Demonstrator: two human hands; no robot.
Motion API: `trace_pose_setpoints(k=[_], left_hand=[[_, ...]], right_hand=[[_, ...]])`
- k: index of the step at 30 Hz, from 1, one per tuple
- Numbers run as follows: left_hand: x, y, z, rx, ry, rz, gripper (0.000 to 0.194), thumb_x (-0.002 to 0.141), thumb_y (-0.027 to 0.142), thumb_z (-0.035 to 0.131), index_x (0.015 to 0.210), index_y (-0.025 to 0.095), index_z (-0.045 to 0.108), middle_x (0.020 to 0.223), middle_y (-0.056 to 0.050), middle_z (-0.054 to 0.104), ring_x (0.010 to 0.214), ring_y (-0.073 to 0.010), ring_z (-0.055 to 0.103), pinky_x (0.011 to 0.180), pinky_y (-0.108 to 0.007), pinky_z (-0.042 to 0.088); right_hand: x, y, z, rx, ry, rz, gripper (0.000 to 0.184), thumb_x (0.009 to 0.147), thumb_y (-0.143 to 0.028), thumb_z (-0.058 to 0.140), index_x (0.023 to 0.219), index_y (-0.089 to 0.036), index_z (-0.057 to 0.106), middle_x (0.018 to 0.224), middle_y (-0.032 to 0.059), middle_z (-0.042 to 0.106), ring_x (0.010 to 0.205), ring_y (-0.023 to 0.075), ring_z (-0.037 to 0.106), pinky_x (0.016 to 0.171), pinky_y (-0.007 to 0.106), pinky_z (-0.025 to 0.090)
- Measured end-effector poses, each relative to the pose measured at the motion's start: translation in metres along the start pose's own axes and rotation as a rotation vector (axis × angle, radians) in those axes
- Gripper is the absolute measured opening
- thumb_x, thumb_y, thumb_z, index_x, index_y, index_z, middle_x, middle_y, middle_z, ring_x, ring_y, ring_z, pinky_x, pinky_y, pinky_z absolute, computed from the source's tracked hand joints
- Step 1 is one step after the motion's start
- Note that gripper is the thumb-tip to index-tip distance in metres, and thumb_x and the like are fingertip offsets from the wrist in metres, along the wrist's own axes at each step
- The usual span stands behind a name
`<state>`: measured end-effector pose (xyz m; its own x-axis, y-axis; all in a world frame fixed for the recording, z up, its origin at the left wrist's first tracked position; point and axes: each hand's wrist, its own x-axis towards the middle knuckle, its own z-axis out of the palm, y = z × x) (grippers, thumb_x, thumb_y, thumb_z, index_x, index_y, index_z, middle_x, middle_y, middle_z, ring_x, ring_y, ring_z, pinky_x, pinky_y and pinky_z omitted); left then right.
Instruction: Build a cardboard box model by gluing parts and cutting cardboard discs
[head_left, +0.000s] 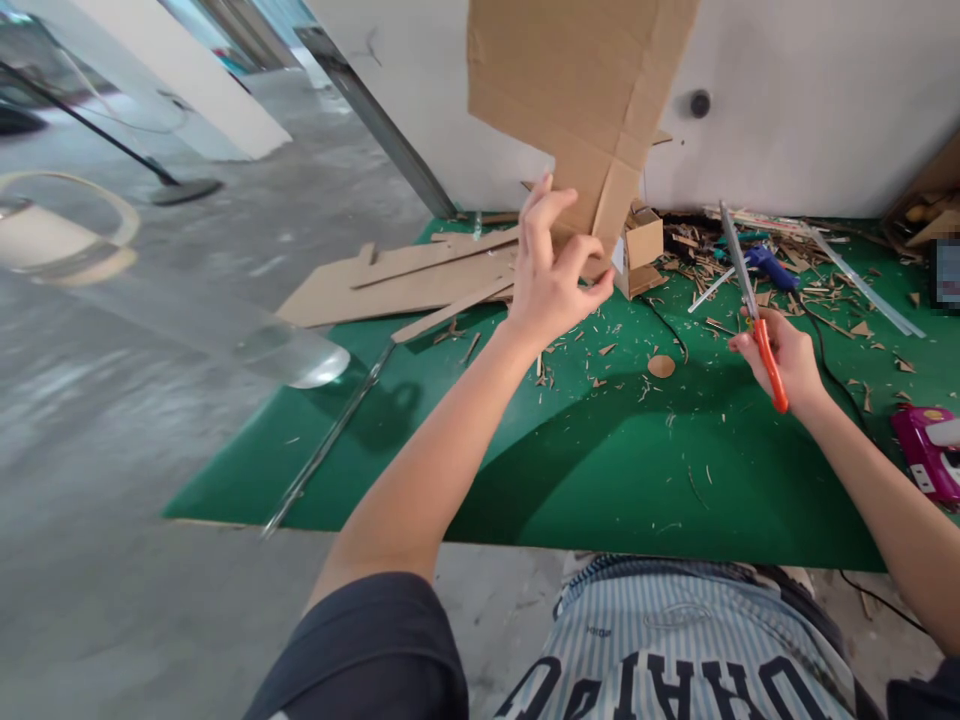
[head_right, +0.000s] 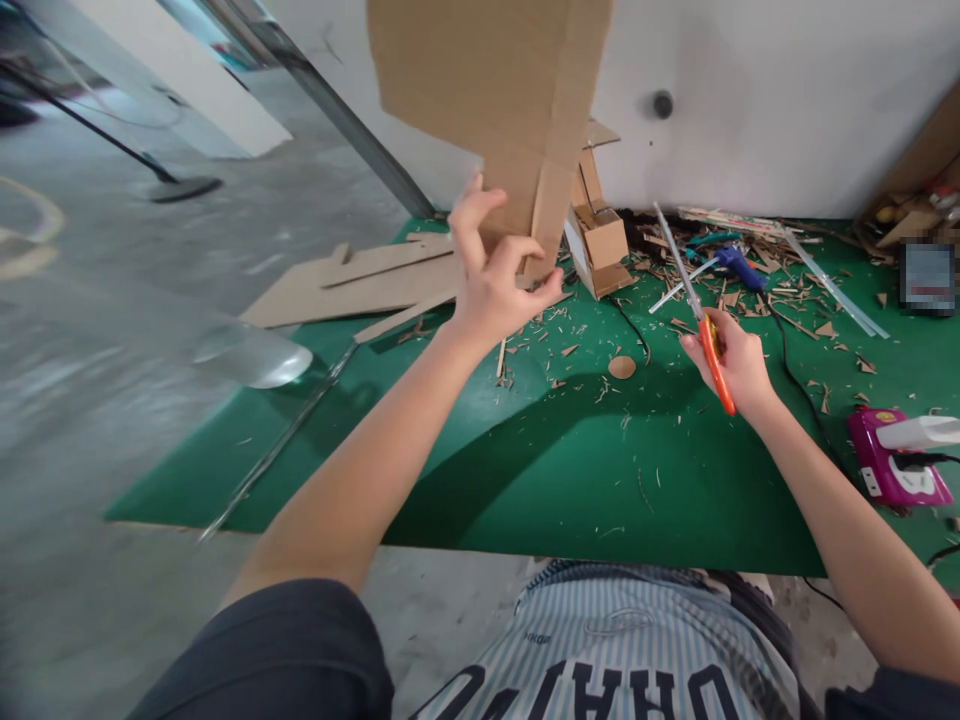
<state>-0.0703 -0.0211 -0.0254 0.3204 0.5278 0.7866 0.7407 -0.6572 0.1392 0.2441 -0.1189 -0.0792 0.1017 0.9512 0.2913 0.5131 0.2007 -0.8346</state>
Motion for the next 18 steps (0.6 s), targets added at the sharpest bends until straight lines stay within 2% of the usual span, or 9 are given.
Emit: trace_pose_setpoints(k=[4, 7, 9, 12, 15, 18], left_hand=[[0.000, 0.016, 0.000, -0.081, -0.124, 0.073, 0.021, 0.084, 0.036, 0.075, 0.088, 0.026, 0.057, 0.145, -0.010, 0.053, 0.155, -0.0386, 0.034, 0.130, -0.067, 0.028], [0.000, 0.034, 0.001, -0.106, -0.216, 0.107, 0.021, 0.089, 0.043, 0.069, 0.088, 0.025, 0.057, 0.142, -0.008, 0.058, 0.156, -0.0389, 0.034, 0.126, -0.069, 0.035], [-0.001, 0.049, 0.004, -0.116, -0.237, 0.121, 0.018, 0.094, 0.043, 0.062, 0.091, 0.025, 0.059, 0.142, -0.007, 0.059, 0.157, -0.0365, 0.033, 0.124, -0.066, 0.040], [-0.006, 0.066, 0.012, -0.106, -0.218, 0.133, 0.011, 0.101, 0.034, 0.053, 0.100, 0.026, 0.061, 0.146, -0.007, 0.059, 0.155, -0.0319, 0.038, 0.124, -0.060, 0.042], [-0.012, 0.071, 0.022, -0.092, -0.181, 0.141, 0.015, 0.104, 0.027, 0.047, 0.111, 0.028, 0.060, 0.148, -0.008, 0.059, 0.153, -0.0287, 0.042, 0.125, -0.056, 0.043], [-0.017, 0.069, 0.028, -0.086, -0.188, 0.160, 0.019, 0.104, 0.023, 0.046, 0.118, 0.028, 0.059, 0.147, -0.009, 0.060, 0.152, -0.0283, 0.043, 0.125, -0.053, 0.044]], right_hand=[[0.008, -0.020, 0.011, 0.355, 0.040, 0.106, 0.054, 0.077, -0.061, 0.076, 0.113, -0.024, 0.061, 0.085, 0.0054, 0.076, 0.079, 0.0261, 0.078, 0.084, 0.048, 0.066], [0.022, -0.037, 0.020, 0.467, 0.071, 0.122, 0.049, 0.080, -0.062, 0.073, 0.113, -0.029, 0.059, 0.094, 0.0069, 0.076, 0.089, 0.0287, 0.078, 0.083, 0.051, 0.066], [0.036, -0.044, 0.029, 0.477, 0.097, 0.078, 0.051, 0.088, -0.063, 0.064, 0.126, -0.032, 0.053, 0.108, 0.0092, 0.075, 0.102, 0.0305, 0.077, 0.080, 0.051, 0.067], [0.055, -0.045, 0.050, 0.378, 0.153, -0.026, 0.061, 0.094, -0.063, 0.053, 0.144, -0.034, 0.036, 0.122, 0.0118, 0.070, 0.113, 0.0322, 0.073, 0.075, 0.050, 0.068], [0.068, -0.041, 0.074, 0.413, 0.211, -0.072, 0.066, 0.094, -0.063, 0.054, 0.146, -0.033, 0.028, 0.123, 0.0130, 0.068, 0.115, 0.0319, 0.072, 0.074, 0.047, 0.068], [0.074, -0.038, 0.089, 0.405, 0.220, -0.103, 0.063, 0.093, -0.063, 0.056, 0.141, -0.032, 0.030, 0.119, 0.0128, 0.069, 0.112, 0.0310, 0.073, 0.077, 0.046, 0.067]])
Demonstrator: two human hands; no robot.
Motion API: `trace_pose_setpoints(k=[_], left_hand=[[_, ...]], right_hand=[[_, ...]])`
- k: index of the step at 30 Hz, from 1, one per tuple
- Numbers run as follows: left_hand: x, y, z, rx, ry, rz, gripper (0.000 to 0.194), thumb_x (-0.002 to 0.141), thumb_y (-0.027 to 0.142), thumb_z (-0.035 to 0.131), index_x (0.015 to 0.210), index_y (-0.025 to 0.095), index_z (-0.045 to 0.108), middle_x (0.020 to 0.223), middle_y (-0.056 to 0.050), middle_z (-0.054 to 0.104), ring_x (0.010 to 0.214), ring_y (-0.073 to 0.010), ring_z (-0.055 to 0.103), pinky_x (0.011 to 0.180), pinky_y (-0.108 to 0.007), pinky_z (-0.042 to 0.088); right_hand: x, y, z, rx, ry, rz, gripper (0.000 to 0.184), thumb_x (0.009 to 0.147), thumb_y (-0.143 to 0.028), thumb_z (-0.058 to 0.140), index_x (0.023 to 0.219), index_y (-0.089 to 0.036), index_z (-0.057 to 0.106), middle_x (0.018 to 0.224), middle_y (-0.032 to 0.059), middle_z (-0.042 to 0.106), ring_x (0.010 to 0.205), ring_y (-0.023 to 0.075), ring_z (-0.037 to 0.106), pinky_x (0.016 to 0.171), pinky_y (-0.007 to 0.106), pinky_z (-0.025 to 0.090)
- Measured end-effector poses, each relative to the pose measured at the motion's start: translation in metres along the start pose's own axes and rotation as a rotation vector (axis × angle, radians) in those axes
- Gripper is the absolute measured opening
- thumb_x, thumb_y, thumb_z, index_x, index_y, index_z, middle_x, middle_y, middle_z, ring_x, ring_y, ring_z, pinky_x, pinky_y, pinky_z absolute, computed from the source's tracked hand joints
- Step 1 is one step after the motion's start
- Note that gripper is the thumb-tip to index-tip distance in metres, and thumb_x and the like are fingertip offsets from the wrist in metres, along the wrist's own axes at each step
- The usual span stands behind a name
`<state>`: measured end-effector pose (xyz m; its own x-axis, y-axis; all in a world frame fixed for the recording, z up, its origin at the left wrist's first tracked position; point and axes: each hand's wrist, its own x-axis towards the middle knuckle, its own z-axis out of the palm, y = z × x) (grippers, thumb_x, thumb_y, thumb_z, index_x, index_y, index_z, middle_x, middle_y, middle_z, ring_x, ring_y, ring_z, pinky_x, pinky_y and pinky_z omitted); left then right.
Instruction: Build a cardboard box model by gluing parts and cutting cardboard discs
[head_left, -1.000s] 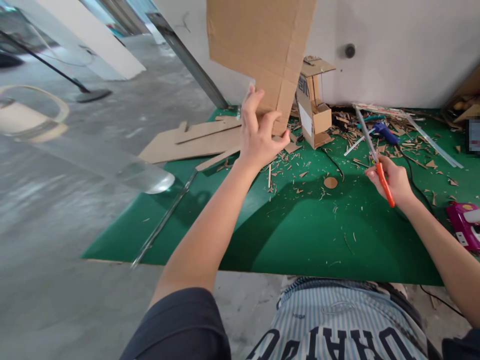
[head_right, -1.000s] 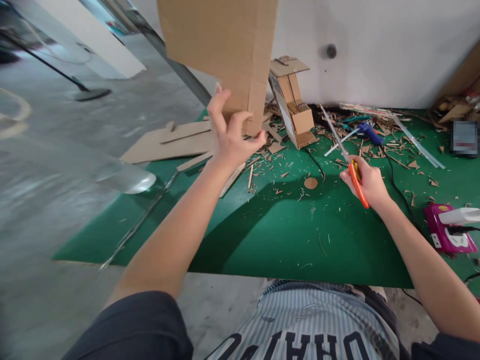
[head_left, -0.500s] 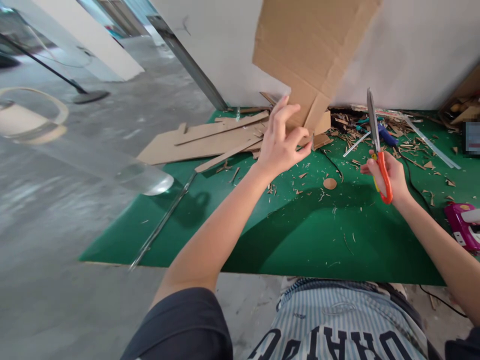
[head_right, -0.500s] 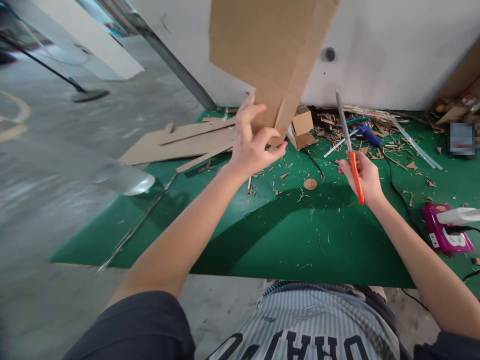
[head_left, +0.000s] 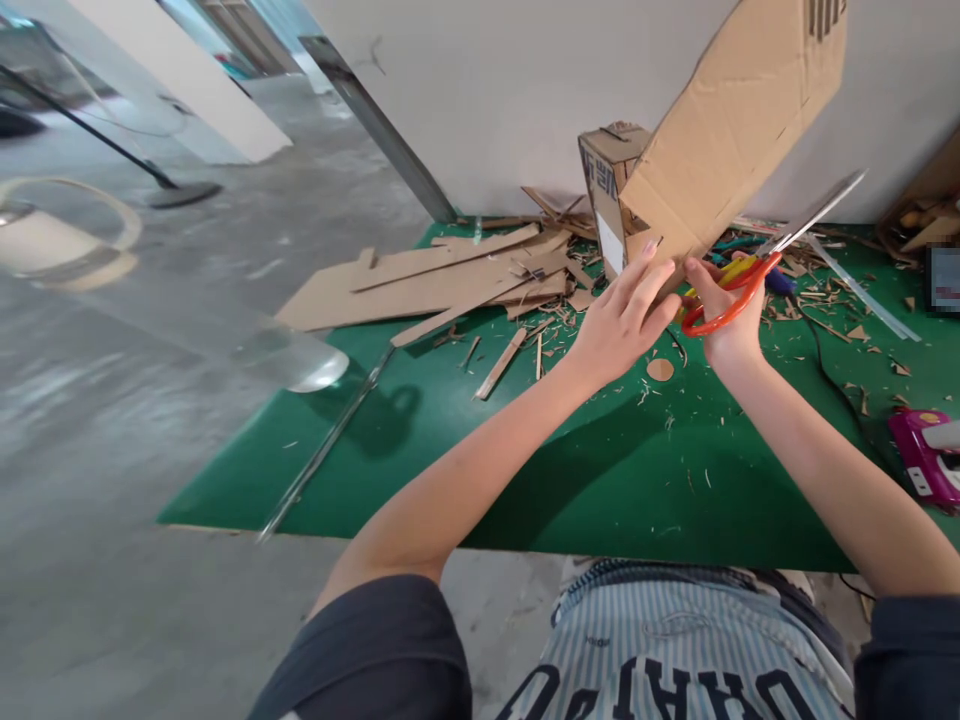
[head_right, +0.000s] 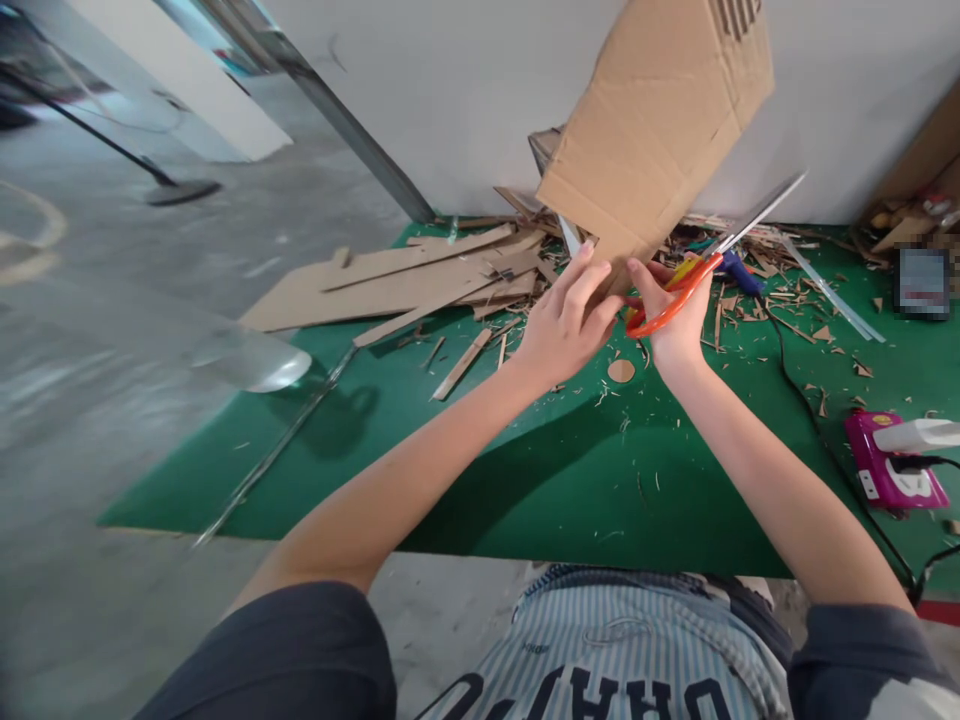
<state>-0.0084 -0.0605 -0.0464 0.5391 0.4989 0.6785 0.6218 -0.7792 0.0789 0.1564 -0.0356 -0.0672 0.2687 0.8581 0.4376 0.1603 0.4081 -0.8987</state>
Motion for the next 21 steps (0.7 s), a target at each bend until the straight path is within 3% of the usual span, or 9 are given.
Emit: trace_pose_setpoints(k=[6, 12, 17, 21], left_hand=[[-0.005, -0.006, 0.007, 0.048, -0.057, 0.057, 0.033, 0.102, 0.018, 0.048, 0.132, 0.031, 0.054, 0.147, -0.009, 0.062, 0.154, -0.0315, 0.035, 0.123, -0.054, 0.047], [-0.003, -0.017, 0.006, 0.056, 0.006, 0.058, 0.041, 0.101, 0.020, 0.043, 0.141, 0.025, 0.047, 0.149, -0.013, 0.059, 0.154, -0.0303, 0.038, 0.129, -0.054, 0.039], [-0.001, -0.023, 0.006, 0.034, 0.034, -0.031, 0.035, 0.099, 0.021, 0.044, 0.133, 0.025, 0.052, 0.152, -0.011, 0.055, 0.154, -0.0296, 0.041, 0.130, -0.055, 0.035], [-0.001, -0.026, 0.008, 0.076, 0.104, -0.139, 0.033, 0.093, 0.023, 0.060, 0.126, 0.023, 0.057, 0.146, -0.014, 0.057, 0.145, -0.0358, 0.049, 0.120, -0.058, 0.043]], right_hand=[[0.005, 0.005, 0.003, 0.023, -0.028, 0.043, 0.058, 0.088, -0.060, 0.064, 0.131, -0.032, 0.036, 0.109, 0.0100, 0.069, 0.099, 0.0290, 0.075, 0.077, 0.046, 0.066], [0.012, 0.012, 0.004, 0.023, -0.062, 0.008, 0.059, 0.088, -0.061, 0.061, 0.134, -0.031, 0.039, 0.108, 0.0094, 0.068, 0.095, 0.0280, 0.074, 0.081, 0.048, 0.066], [0.006, -0.012, 0.001, 0.086, -0.147, -0.026, 0.061, 0.091, -0.063, 0.055, 0.142, -0.034, 0.037, 0.136, 0.0099, 0.064, 0.115, 0.0288, 0.070, 0.086, 0.050, 0.066], [0.000, -0.038, -0.003, 0.094, -0.224, -0.041, 0.061, 0.091, -0.068, 0.054, 0.141, -0.036, 0.043, 0.133, 0.0067, 0.067, 0.121, 0.0286, 0.067, 0.090, 0.050, 0.065]])
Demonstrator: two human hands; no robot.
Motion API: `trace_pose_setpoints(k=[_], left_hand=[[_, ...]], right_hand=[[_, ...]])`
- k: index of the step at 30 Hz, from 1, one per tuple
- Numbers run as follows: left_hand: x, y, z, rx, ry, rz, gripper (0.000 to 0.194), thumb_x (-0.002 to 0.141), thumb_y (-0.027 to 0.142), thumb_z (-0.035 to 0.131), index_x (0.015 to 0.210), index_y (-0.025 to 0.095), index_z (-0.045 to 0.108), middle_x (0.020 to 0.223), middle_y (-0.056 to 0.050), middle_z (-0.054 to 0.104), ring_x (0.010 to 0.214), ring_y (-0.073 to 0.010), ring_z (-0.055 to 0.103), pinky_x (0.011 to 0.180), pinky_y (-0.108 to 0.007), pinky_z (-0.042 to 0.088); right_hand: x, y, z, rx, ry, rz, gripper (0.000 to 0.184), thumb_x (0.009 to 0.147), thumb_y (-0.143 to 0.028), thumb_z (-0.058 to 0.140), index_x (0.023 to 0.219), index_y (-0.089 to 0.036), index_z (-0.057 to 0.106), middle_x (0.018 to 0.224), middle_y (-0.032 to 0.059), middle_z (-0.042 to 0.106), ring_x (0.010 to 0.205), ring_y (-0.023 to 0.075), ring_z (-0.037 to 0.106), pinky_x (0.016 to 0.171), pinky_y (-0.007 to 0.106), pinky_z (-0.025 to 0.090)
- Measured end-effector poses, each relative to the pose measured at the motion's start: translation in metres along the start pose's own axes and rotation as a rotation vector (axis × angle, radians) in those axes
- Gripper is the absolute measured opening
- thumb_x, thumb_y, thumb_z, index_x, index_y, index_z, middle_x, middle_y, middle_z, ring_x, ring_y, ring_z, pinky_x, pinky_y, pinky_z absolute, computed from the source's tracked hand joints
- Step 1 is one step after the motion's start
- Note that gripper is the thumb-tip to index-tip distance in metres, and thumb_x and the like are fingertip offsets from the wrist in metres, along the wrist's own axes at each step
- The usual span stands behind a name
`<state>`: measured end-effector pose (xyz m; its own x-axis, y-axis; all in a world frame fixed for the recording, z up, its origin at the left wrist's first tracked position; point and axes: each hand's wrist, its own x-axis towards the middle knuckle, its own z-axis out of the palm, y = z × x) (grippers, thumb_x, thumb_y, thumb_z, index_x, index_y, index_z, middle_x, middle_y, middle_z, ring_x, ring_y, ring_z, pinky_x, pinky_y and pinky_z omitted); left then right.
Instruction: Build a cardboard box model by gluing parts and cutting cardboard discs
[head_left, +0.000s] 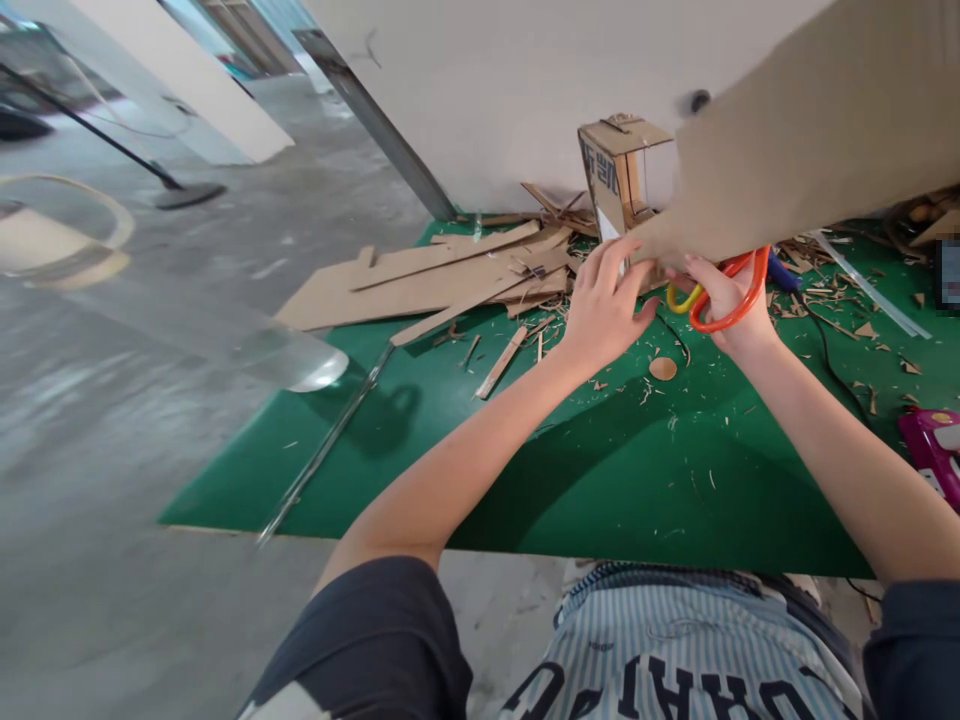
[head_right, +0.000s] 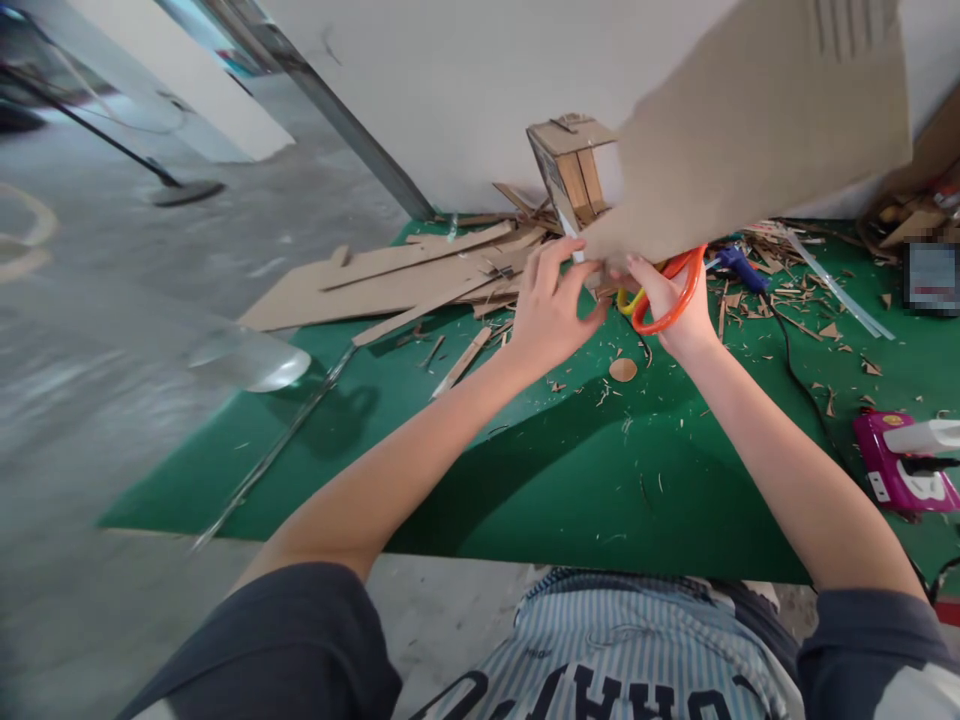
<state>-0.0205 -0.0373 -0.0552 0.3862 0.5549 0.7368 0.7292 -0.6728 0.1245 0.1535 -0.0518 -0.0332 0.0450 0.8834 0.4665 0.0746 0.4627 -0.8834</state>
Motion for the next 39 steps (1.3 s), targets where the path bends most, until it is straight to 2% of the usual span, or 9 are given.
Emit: trace_pose_setpoints(k=[3, 8, 13, 17, 23, 25, 30, 35, 39], left_hand=[[0.003, -0.003, -0.002, -0.019, -0.003, -0.083, 0.044, 0.090, 0.025, 0.068, 0.131, 0.023, 0.053, 0.131, -0.014, 0.065, 0.128, -0.0358, 0.059, 0.108, -0.058, 0.049], [0.008, -0.007, -0.007, -0.069, -0.002, -0.080, 0.036, 0.088, 0.020, 0.068, 0.122, 0.024, 0.054, 0.109, -0.008, 0.070, 0.108, -0.0292, 0.066, 0.096, -0.049, 0.055], [0.010, -0.006, -0.010, -0.152, -0.048, -0.083, 0.025, 0.089, 0.015, 0.063, 0.112, 0.023, 0.055, 0.090, -0.004, 0.069, 0.098, -0.0254, 0.065, 0.087, -0.044, 0.057], [0.013, -0.008, -0.015, -0.146, -0.055, -0.066, 0.020, 0.085, 0.014, 0.071, 0.100, 0.021, 0.059, 0.101, -0.006, 0.065, 0.102, -0.0255, 0.064, 0.090, -0.045, 0.057], [0.016, -0.008, -0.020, -0.310, -0.193, -0.005, 0.012, 0.088, 0.018, 0.071, 0.094, 0.021, 0.061, 0.104, -0.006, 0.063, 0.099, -0.0214, 0.067, 0.089, -0.040, 0.060], [0.016, -0.007, -0.020, -0.315, -0.179, -0.026, 0.012, 0.089, 0.014, 0.068, 0.095, 0.021, 0.060, 0.103, -0.005, 0.065, 0.097, -0.0200, 0.068, 0.088, -0.039, 0.060], [0.014, -0.010, -0.014, -0.322, -0.068, -0.122, 0.025, 0.087, 0.007, 0.064, 0.107, 0.021, 0.059, 0.101, -0.004, 0.072, 0.096, -0.0185, 0.070, 0.088, -0.036, 0.059], [0.013, -0.010, -0.013, -0.317, -0.099, -0.169, 0.025, 0.086, 0.005, 0.062, 0.107, 0.018, 0.063, 0.096, -0.003, 0.074, 0.090, -0.0163, 0.070, 0.085, -0.031, 0.057], [0.014, -0.006, -0.014, -0.353, -0.146, -0.159, 0.023, 0.082, 0.004, 0.062, 0.101, 0.016, 0.068, 0.089, -0.003, 0.070, 0.080, -0.0137, 0.066, 0.076, -0.028, 0.054]], right_hand=[[-0.002, -0.012, 0.002, 0.030, -0.057, 0.021, 0.063, 0.085, -0.072, 0.059, 0.135, -0.034, 0.053, 0.119, 0.0077, 0.073, 0.120, 0.0301, 0.068, 0.091, 0.051, 0.065], [-0.007, -0.023, 0.003, 0.132, -0.178, 0.068, 0.063, 0.076, -0.071, 0.069, 0.123, -0.030, 0.063, 0.109, 0.0073, 0.075, 0.121, 0.0325, 0.067, 0.096, 0.055, 0.063], [-0.009, -0.024, -0.002, 0.085, -0.256, 0.037, 0.049, 0.083, -0.066, 0.063, 0.116, -0.030, 0.066, 0.103, 0.0063, 0.074, 0.117, 0.0296, 0.069, 0.095, 0.051, 0.064], [-0.009, -0.022, -0.006, 0.141, -0.268, 0.037, 0.044, 0.081, -0.059, 0.068, 0.114, -0.031, 0.065, 0.105, 0.0054, 0.074, 0.115, 0.0300, 0.069, 0.095, 0.053, 0.063], [-0.007, -0.017, -0.012, 0.090, -0.299, 0.078, 0.051, 0.080, -0.059, 0.069, 0.121, -0.030, 0.062, 0.104, 0.0056, 0.074, 0.113, 0.0304, 0.070, 0.097, 0.054, 0.063], [-0.007, -0.015, -0.012, 0.092, -0.294, 0.082, 0.054, 0.079, -0.059, 0.070, 0.124, -0.030, 0.061, 0.105, 0.0061, 0.074, 0.114, 0.0305, 0.070, 0.097, 0.053, 0.063], [-0.006, -0.009, -0.011, 0.132, -0.263, 0.062, 0.053, 0.077, -0.056, 0.072, 0.122, -0.029, 0.062, 0.108, 0.0058, 0.075, 0.115, 0.0304, 0.069, 0.095, 0.054, 0.063], [-0.008, -0.010, -0.010, 0.260, -0.239, 0.114, 0.045, 0.072, -0.051, 0.080, 0.110, -0.030, 0.065, 0.103, 0.0023, 0.074, 0.109, 0.0276, 0.069, 0.097, 0.051, 0.062], [-0.006, -0.006, -0.010, 0.307, -0.167, 0.136, 0.036, 0.069, -0.049, 0.086, 0.087, -0.028, 0.062, 0.080, -0.0018, 0.066, 0.090, 0.0221, 0.068, 0.097, 0.052, 0.062]])
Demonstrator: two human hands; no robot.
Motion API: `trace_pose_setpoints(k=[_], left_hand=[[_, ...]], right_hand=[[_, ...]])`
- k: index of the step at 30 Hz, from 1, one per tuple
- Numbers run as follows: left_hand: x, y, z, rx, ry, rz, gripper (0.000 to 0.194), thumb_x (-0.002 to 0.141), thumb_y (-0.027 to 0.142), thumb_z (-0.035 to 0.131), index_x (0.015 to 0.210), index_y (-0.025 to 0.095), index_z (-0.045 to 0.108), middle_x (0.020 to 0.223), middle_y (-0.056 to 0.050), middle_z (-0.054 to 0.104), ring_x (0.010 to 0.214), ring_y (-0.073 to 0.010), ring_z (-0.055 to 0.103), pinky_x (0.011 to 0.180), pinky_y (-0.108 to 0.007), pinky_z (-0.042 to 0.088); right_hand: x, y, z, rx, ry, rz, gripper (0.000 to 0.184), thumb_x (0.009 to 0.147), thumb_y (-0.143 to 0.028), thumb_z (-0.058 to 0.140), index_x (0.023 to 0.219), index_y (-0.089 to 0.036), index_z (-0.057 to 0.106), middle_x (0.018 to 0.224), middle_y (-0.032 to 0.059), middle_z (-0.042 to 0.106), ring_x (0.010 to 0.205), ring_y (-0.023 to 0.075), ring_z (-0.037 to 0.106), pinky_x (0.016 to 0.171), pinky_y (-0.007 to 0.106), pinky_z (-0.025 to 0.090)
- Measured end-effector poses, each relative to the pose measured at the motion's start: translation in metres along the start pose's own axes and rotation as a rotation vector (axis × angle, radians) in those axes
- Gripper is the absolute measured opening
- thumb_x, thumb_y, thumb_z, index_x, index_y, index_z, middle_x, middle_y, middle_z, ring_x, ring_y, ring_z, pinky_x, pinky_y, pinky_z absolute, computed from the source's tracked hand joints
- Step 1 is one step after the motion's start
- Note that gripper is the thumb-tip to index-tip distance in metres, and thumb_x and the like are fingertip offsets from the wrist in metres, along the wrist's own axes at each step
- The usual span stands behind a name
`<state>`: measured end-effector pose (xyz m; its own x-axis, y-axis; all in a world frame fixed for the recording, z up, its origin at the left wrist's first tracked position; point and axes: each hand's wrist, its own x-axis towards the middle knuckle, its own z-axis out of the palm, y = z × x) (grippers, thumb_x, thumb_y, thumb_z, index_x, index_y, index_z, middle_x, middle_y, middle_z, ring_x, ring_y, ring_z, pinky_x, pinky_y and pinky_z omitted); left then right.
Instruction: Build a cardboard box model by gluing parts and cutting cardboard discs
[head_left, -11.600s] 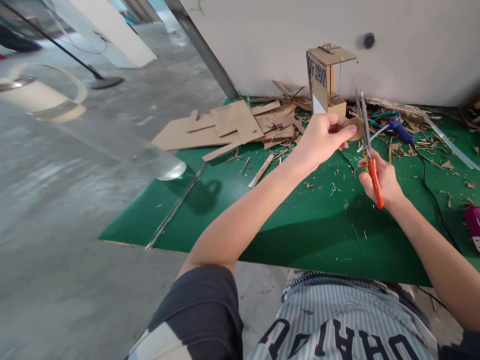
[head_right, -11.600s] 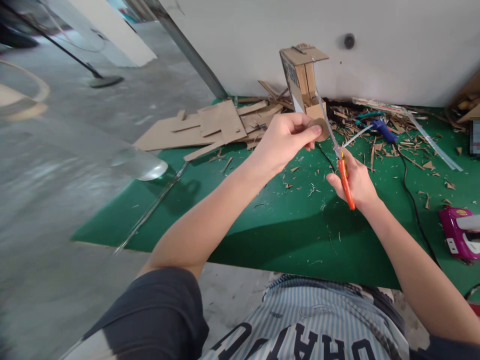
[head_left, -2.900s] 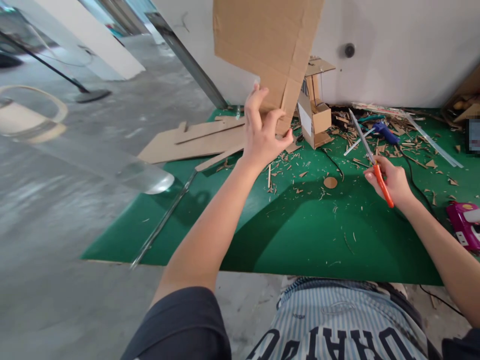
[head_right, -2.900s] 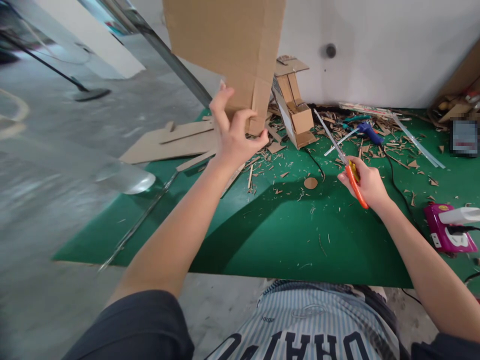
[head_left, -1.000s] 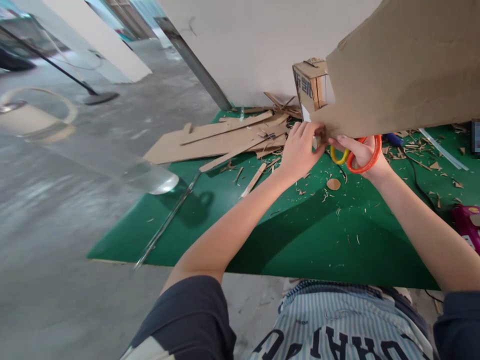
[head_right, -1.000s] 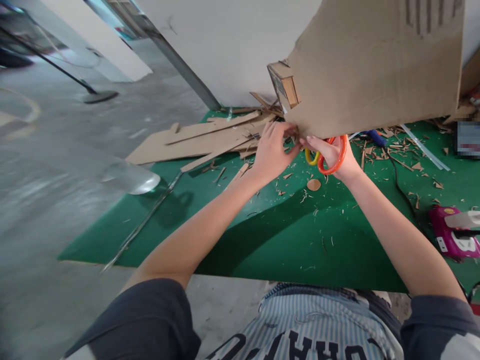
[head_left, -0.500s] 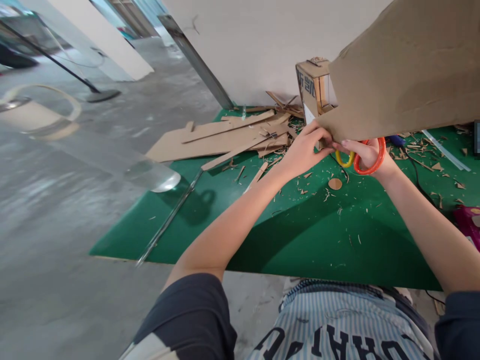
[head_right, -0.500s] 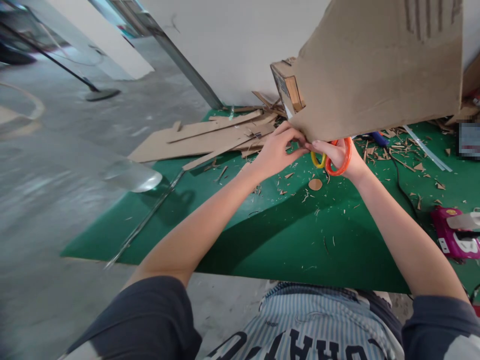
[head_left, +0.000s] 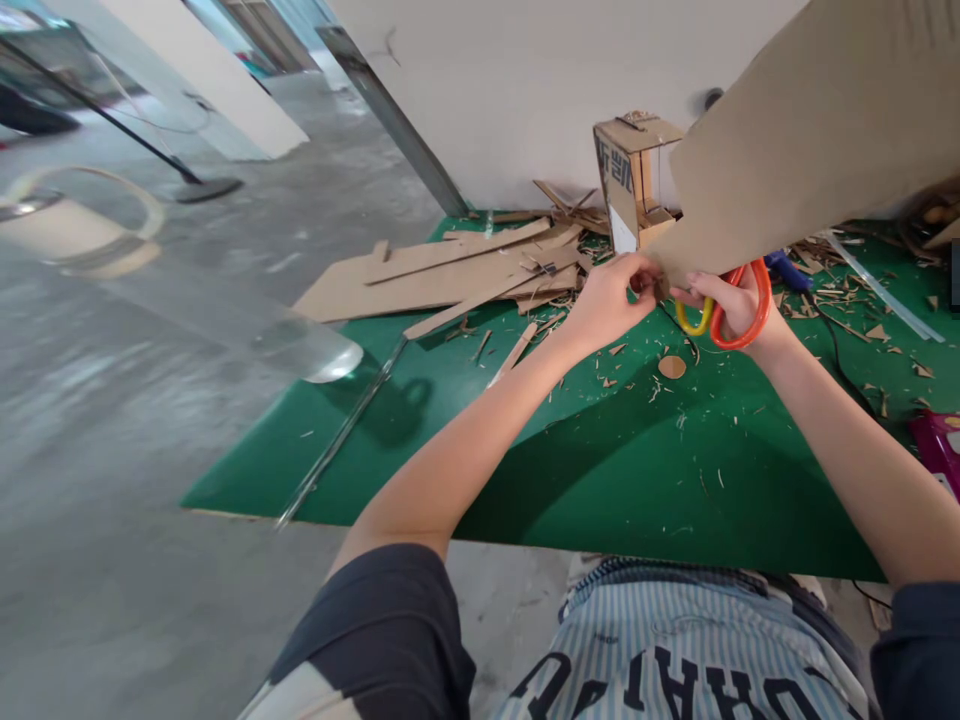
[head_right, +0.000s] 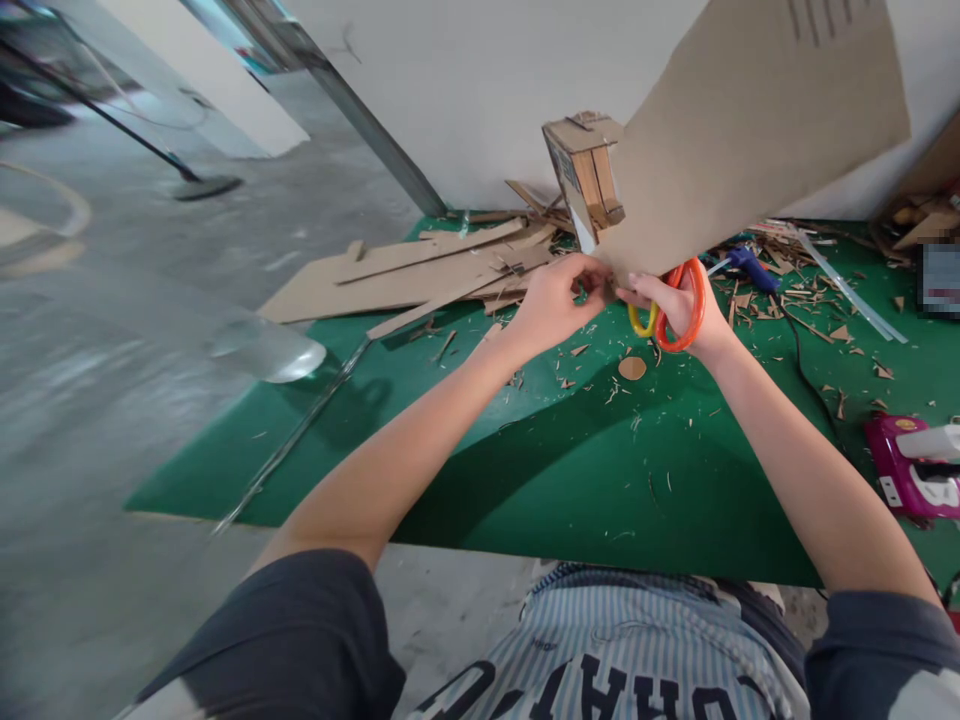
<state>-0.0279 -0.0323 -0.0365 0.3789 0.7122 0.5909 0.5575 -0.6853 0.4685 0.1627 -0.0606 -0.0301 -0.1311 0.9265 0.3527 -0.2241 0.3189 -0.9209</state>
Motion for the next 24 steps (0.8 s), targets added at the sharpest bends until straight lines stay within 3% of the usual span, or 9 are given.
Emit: trace_pose_setpoints(k=[5, 14, 24], left_hand=[[-0.001, -0.002, 0.001, -0.001, -0.024, 0.021, 0.021, 0.080, 0.003, 0.062, 0.096, 0.015, 0.070, 0.089, -0.003, 0.063, 0.076, -0.0124, 0.061, 0.074, -0.027, 0.052], [0.001, -0.005, -0.002, 0.015, -0.028, -0.006, 0.006, 0.090, 0.011, 0.061, 0.090, 0.016, 0.065, 0.093, -0.004, 0.062, 0.081, -0.0143, 0.062, 0.075, -0.029, 0.052], [0.000, 0.006, -0.005, 0.339, -0.170, -0.048, 0.014, 0.098, 0.019, 0.048, 0.102, 0.013, 0.060, 0.108, -0.015, 0.063, 0.086, -0.0208, 0.063, 0.076, -0.035, 0.050]], right_hand=[[0.003, 0.006, -0.005, -0.024, 0.043, -0.017, 0.038, 0.075, -0.051, 0.083, 0.071, -0.026, 0.055, 0.065, -0.0042, 0.051, 0.067, 0.0149, 0.057, 0.095, 0.053, 0.063], [-0.001, -0.001, -0.003, 0.071, 0.009, 0.025, 0.041, 0.072, -0.053, 0.086, 0.069, -0.025, 0.057, 0.066, -0.0049, 0.053, 0.062, 0.0104, 0.052, 0.088, 0.043, 0.067], [-0.004, -0.006, 0.004, 0.080, 0.039, 0.042, 0.036, 0.075, -0.046, 0.084, 0.073, -0.026, 0.054, 0.066, -0.0060, 0.051, 0.061, 0.0099, 0.052, 0.083, 0.039, 0.065]])
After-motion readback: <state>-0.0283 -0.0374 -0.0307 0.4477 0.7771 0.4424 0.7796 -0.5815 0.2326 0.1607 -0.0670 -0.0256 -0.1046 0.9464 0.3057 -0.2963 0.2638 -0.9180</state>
